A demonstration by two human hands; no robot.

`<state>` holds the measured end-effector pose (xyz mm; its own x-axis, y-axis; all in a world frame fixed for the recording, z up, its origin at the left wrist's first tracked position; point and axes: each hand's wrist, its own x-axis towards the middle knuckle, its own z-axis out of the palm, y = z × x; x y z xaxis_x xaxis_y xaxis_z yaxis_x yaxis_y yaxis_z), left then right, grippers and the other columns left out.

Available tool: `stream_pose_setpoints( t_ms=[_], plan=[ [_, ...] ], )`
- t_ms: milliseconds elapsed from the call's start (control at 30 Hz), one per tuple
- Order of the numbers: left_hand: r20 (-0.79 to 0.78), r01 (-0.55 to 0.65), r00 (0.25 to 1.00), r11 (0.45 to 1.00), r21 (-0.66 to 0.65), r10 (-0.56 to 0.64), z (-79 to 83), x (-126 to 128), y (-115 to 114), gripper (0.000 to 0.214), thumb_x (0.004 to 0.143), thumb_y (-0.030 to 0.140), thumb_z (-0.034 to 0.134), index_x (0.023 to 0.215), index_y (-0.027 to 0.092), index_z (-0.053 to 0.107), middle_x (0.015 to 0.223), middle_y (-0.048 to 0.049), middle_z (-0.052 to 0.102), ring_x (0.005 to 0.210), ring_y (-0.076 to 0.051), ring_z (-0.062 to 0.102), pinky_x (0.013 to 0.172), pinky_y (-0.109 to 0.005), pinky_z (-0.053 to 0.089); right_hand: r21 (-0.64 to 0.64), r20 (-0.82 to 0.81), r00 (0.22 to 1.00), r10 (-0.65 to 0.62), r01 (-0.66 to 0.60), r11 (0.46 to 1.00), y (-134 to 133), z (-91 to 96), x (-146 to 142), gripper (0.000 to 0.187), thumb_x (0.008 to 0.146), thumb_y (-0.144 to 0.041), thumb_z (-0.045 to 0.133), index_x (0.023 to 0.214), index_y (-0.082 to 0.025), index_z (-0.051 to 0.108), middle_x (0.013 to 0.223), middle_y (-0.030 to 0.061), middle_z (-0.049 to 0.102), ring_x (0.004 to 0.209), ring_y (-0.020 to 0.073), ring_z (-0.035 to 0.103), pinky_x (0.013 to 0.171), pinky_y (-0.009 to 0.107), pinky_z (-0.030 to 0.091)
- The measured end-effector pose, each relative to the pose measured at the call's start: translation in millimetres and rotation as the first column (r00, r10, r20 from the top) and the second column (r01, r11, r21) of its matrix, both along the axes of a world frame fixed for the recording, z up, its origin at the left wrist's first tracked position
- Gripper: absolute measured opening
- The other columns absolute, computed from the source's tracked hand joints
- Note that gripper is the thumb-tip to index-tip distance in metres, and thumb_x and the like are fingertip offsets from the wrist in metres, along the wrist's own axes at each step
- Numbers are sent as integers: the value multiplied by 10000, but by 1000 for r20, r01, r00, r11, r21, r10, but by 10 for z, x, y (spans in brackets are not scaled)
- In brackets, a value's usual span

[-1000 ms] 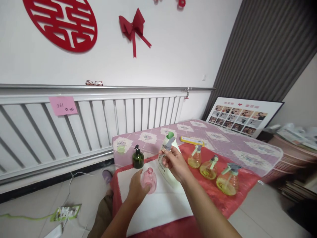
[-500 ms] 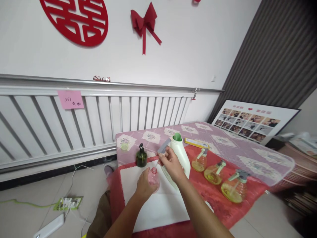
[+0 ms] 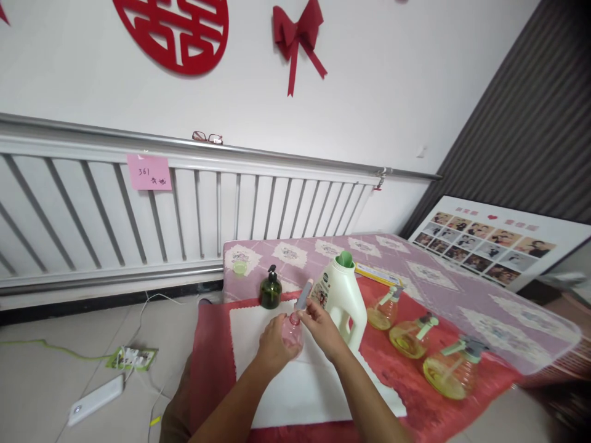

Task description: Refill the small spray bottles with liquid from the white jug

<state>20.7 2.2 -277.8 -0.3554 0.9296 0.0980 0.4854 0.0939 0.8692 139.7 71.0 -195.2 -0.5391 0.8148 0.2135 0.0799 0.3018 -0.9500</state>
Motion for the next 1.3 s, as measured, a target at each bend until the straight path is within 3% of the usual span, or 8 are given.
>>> stream_pose_setpoints(
  t_ms=[200, 500, 733, 1000, 1300],
  plan=[
    [-11, 6, 1000, 1000, -22, -6, 36, -6, -9, 732, 605, 281, 675, 1292, 219, 430, 1304, -113, 535, 1215, -301, 492, 1032, -411, 377, -17, 20, 999, 49, -49, 999, -4, -127, 45, 325, 792, -432, 662, 1052, -238, 647, 973, 29, 685, 933, 215, 609, 887, 373, 462],
    [0, -1, 1000, 1000, -31, 1, 85, 2, -29, 696, 584, 288, 701, 1239, 263, 467, 1252, -79, 567, 1182, -293, 511, 1012, -409, 377, -28, 53, 994, 93, -92, 995, 22, -68, 67, 362, 827, -489, 615, 1102, -256, 634, 1086, 60, 689, 1031, 247, 615, 997, 449, 418],
    [10, -3, 1000, 999, -43, 3, 88, 1, -41, 720, 592, 294, 683, 1272, 244, 451, 1300, -103, 540, 1191, -310, 502, 1017, -443, 370, -22, 108, 985, 134, -132, 991, 48, -62, 46, 370, 763, -522, 669, 996, -234, 682, 1027, 66, 701, 1019, 271, 607, 939, 451, 458],
    [14, -3, 1000, 999, -35, 4, 106, -12, -55, 719, 589, 293, 686, 1271, 249, 461, 1290, -98, 553, 1180, -303, 512, 1043, -441, 352, -30, 128, 981, 146, -143, 989, 45, -105, 60, 418, 756, -560, 659, 1017, -235, 686, 1018, 66, 707, 1095, 282, 589, 955, 453, 461],
    [14, 8, 1000, 1000, -25, -8, 109, -21, -66, 712, 589, 293, 682, 1267, 255, 467, 1285, -87, 559, 1187, -297, 512, 1018, -415, 374, 13, 149, 976, 158, -162, 987, 42, -141, 85, 367, 783, -493, 659, 1061, -254, 679, 1074, 59, 692, 1015, 270, 612, 899, 437, 489]
  ],
)
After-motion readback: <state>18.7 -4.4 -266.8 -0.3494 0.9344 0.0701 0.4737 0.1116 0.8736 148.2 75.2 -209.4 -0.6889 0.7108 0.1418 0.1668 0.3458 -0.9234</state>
